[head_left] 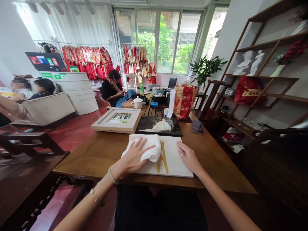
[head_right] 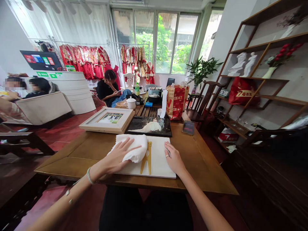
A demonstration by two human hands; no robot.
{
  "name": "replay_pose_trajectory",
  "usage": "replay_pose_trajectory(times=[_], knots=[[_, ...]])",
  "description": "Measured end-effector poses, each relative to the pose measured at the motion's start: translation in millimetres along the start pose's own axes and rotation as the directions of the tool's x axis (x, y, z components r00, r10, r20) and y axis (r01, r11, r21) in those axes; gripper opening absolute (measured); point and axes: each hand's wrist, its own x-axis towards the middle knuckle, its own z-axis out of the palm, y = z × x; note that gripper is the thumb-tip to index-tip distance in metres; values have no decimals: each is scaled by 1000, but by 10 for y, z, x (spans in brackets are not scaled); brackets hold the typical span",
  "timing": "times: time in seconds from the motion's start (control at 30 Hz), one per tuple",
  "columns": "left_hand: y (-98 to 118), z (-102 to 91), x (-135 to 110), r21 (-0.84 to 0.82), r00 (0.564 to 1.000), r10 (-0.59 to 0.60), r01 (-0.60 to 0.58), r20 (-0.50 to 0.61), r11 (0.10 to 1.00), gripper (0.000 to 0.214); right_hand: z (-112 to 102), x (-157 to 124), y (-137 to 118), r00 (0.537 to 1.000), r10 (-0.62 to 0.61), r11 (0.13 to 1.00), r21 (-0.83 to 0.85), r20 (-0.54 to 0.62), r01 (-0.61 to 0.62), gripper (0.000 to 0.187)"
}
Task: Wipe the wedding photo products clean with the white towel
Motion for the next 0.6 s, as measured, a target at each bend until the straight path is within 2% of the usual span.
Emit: replay_pose_trajectory(times=[0.13,0.2,0.27,0.37,0.6], knots=[[262,13,-407,-21,999,35,-35,-30,999,62,18,5,19,1000,-8,1000,19,-21,8,36],[349,0,-506,-31,999,28,-29,-21,999,64,12,4,23,1000,-11,1000,25,-23,11,36],[384,-7,-506,-36,1000,7,-7,-17,999,65,-2,0,21,1000,-10,1000,25,-23,10,36],[356,3,-336,-24,999,-37,36,-24,999,63,-23,-8,17,999,-11,999,33,-31,12,35],[253,69,362,55,986,-166,166,7,985,57,-15,-13,26,1000,-4,999,45,-17,4,36]])
